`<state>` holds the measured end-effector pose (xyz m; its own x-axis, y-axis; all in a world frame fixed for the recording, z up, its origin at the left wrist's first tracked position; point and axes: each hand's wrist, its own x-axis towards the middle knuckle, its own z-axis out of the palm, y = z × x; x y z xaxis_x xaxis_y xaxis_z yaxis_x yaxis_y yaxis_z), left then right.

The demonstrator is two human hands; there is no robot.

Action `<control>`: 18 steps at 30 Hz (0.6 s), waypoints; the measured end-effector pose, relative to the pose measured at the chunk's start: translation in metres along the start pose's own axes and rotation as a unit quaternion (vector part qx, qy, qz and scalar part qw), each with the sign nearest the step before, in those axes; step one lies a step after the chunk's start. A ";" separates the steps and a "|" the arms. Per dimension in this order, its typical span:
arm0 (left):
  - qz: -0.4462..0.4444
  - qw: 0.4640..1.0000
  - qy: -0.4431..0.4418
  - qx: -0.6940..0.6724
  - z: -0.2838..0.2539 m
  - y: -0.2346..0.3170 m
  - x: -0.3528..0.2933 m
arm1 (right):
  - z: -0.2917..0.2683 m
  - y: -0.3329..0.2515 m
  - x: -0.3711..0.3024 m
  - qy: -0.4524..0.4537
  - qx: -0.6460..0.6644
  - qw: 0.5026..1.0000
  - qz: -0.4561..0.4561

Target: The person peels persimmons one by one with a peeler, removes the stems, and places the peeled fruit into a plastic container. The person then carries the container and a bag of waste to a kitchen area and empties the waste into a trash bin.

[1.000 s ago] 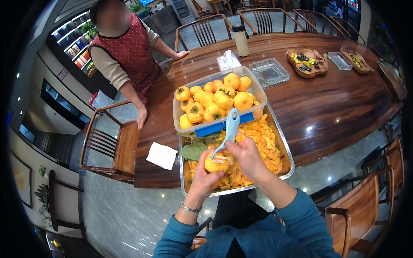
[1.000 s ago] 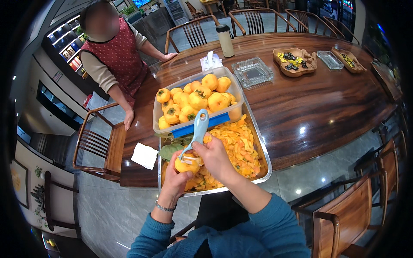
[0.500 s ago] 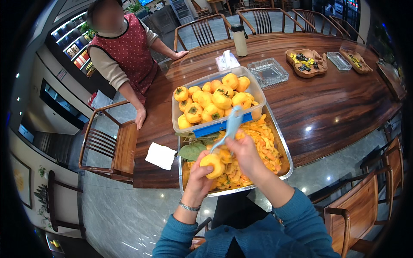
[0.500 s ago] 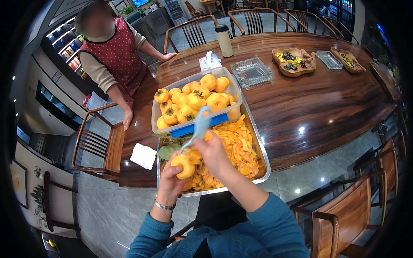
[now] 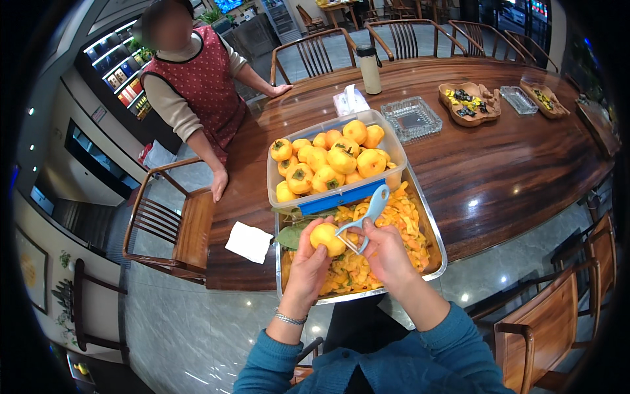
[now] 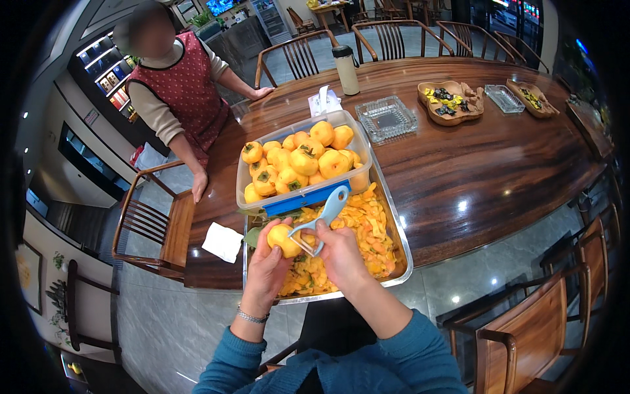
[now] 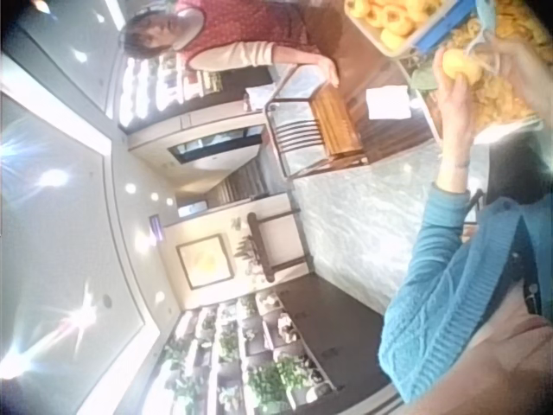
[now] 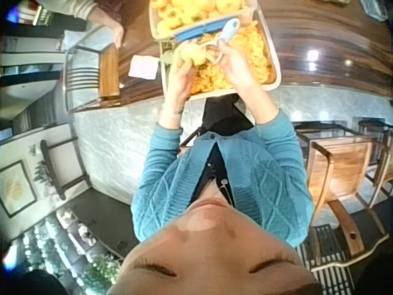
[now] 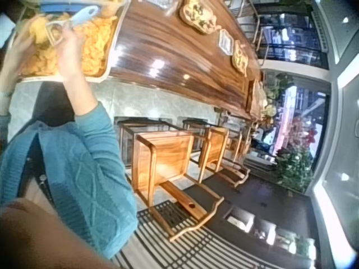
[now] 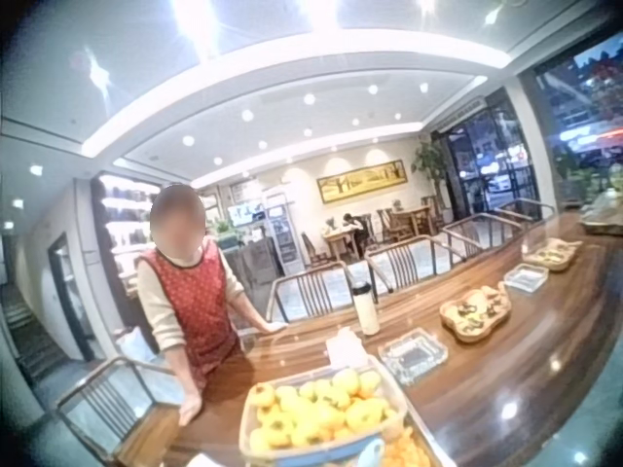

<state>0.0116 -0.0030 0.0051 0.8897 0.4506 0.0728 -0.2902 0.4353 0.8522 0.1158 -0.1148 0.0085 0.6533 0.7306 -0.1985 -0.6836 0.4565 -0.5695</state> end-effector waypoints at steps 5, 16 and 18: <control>-0.072 0.997 0.014 -0.001 -0.001 0.004 -0.004 | 0.010 0.007 -0.010 -0.026 -0.099 0.987 -0.128; -0.019 0.999 -0.006 0.029 -0.002 0.004 -0.009 | 0.025 0.002 -0.016 -0.036 -0.019 0.995 -0.091; -0.013 0.999 0.002 0.045 0.000 0.000 -0.010 | 0.029 0.006 -0.017 -0.048 -0.081 0.990 -0.102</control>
<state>0.0032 -0.0075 0.0042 0.8952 0.4430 0.0489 -0.2341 0.3741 0.8974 0.0910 -0.1101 0.0313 0.7339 0.6793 0.0064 -0.4731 0.5179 -0.7127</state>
